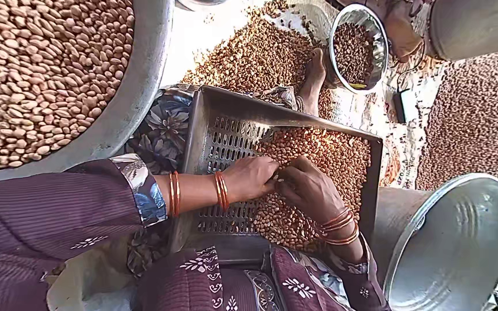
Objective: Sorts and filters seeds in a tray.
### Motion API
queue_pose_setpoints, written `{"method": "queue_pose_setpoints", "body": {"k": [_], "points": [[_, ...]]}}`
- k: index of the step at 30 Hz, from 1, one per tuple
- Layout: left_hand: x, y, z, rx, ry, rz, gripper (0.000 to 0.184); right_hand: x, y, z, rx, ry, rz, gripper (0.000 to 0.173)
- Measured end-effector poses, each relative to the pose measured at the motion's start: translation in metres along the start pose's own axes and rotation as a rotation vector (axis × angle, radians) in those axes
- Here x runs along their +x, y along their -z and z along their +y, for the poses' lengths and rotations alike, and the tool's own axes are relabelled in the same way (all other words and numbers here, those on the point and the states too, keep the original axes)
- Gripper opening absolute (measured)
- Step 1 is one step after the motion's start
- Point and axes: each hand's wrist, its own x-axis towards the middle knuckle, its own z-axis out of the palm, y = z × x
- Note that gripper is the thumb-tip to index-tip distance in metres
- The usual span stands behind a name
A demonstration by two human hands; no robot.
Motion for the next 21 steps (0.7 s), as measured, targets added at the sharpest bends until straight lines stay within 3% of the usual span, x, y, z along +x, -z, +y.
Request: {"method": "queue_pose_setpoints", "body": {"k": [3,7,13,15,19,21], "points": [[0.003,0.015,0.007,-0.238,0.153,0.065,0.017,-0.001,0.006,0.009,0.086,-0.008,0.083,0.017],[0.01,0.033,0.012,-0.515,0.277,0.128,0.038,-0.001,0.01,0.012,0.164,0.023,0.268,0.016],[0.017,0.042,0.025,-1.151,0.574,0.049,0.036,-0.001,0.027,-0.013,0.203,0.115,0.408,0.016],[0.014,0.053,0.028,-1.16,0.552,0.075,0.031,0.0,0.027,-0.014,0.102,0.117,0.366,0.015],[0.013,0.076,0.032,-1.207,0.484,0.171,0.026,0.002,-0.005,-0.022,-0.051,0.131,0.052,0.015],[0.013,0.081,0.031,-1.242,0.503,0.209,0.025,0.003,-0.019,-0.028,-0.134,0.142,0.029,0.016]]}}
